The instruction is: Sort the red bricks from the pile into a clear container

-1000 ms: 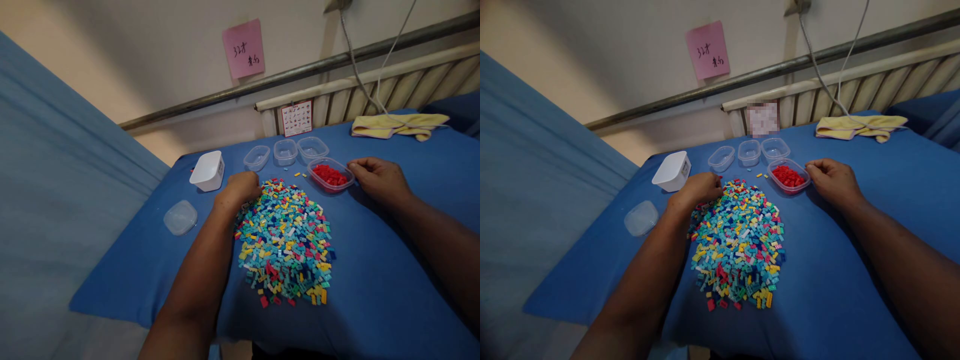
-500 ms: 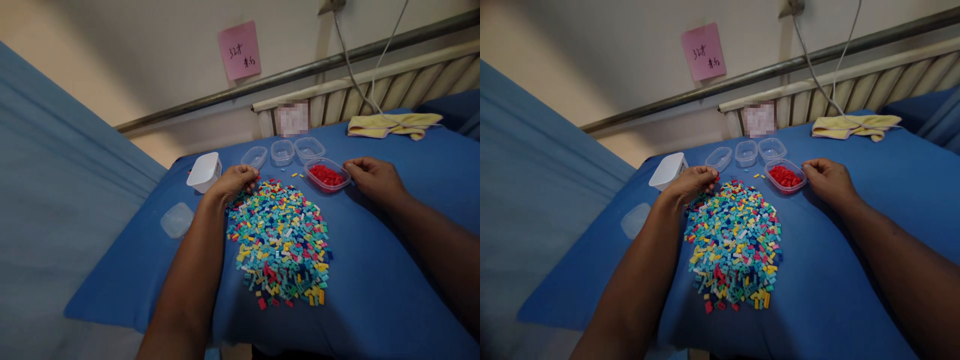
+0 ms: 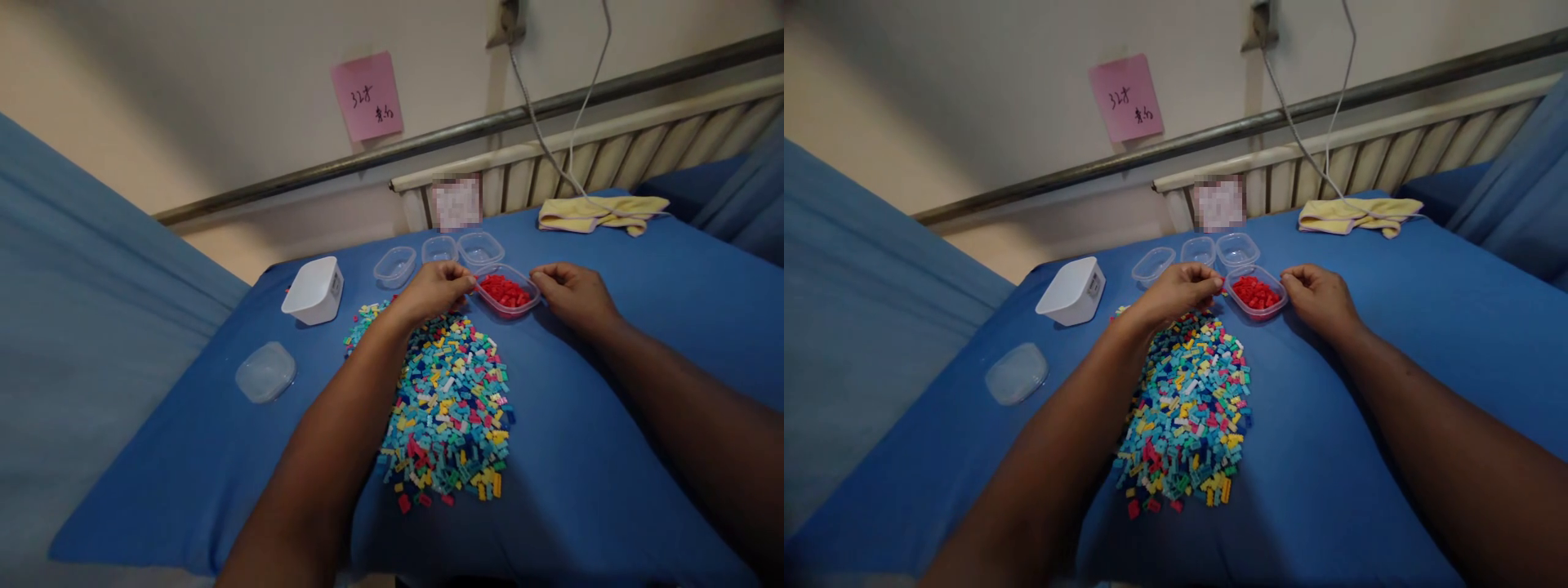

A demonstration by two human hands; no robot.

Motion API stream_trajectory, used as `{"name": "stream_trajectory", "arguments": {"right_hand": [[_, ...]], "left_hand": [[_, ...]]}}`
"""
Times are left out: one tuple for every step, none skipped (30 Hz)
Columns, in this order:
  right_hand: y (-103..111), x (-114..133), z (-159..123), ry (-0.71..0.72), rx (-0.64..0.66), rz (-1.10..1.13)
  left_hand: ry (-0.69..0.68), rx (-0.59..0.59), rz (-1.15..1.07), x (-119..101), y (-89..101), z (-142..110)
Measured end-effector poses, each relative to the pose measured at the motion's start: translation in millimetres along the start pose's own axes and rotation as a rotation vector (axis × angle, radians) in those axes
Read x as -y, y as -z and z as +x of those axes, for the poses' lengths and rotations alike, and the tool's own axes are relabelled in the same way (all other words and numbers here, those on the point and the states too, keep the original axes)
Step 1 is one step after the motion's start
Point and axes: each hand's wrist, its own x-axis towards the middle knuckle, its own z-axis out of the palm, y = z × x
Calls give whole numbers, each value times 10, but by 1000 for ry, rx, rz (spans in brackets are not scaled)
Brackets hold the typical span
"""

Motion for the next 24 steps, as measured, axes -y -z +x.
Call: {"name": "stream_trajectory", "arguments": {"right_hand": [[3, 7, -4, 7, -2, -4], [7, 15, -8, 12, -5, -8], [11, 25, -13, 13, -6, -13], [15, 34, -18, 10, -7, -17], [18, 43, -22, 5, -7, -19], [20, 51, -25, -1, -4, -17], [21, 57, -27, -7, 0, -13], [21, 61, -28, -14, 3, -9], [21, 62, -29, -18, 8, -7], [20, 63, -28, -22, 10, -7], [18, 62, -28, -26, 9, -9], [17, 60, -28, -30, 6, -13], [17, 58, -28, -33, 0, -19], [17, 56, -29, -34, -5, -25], [18, 55, -31, -34, -8, -30], [19, 55, -33, -35, -10, -35], [22, 57, -36, -36, -10, -38], [24, 61, -40, -38, -10, -39], [27, 67, -45, -42, -9, -39], [30, 74, -50, -46, -8, -39], [33, 81, -56, -49, -7, -38], [35, 87, -61, -52, -6, -38], [37, 93, -65, -52, -5, -37], [38, 97, -69, -52, -5, -36]], "left_hand": [[-15, 17, -17, -34, -61, 43], [-41, 5, -29, -62, -87, 73], [-65, -18, -26, -77, -72, 88], [-89, -58, -7, -76, -15, 90], [-109, -110, 28, -56, 83, 78], [-117, -159, 78, -18, 216, 55], [-120, -220, 134, 37, 374, 21], [-106, -277, 216, 104, 543, -21], [-92, -335, 318, 180, 711, -69], [-71, -387, 435, 258, 864, -120], [-48, -424, 559, 335, 991, -171], [-35, -426, 670, 407, 1085, -217], [-18, -433, 764, 470, 1142, -254], [-7, -420, 855, 523, 1165, -282], [-3, -389, 940, 563, 1160, -297], [-3, -347, 1021, 592, 1133, -301], [-6, -297, 1097, 608, 1095, -295], [-9, -252, 1161, 616, 1054, -282], [-8, -218, 1208, 616, 1018, -265], [-4, -200, 1238, 613, 990, -248], [2, -197, 1252, 609, 973, -232], [9, -200, 1256, 604, 966, -220], [14, -202, 1256, 601, 967, -213], [18, -203, 1254, 598, 973, -212]]}}
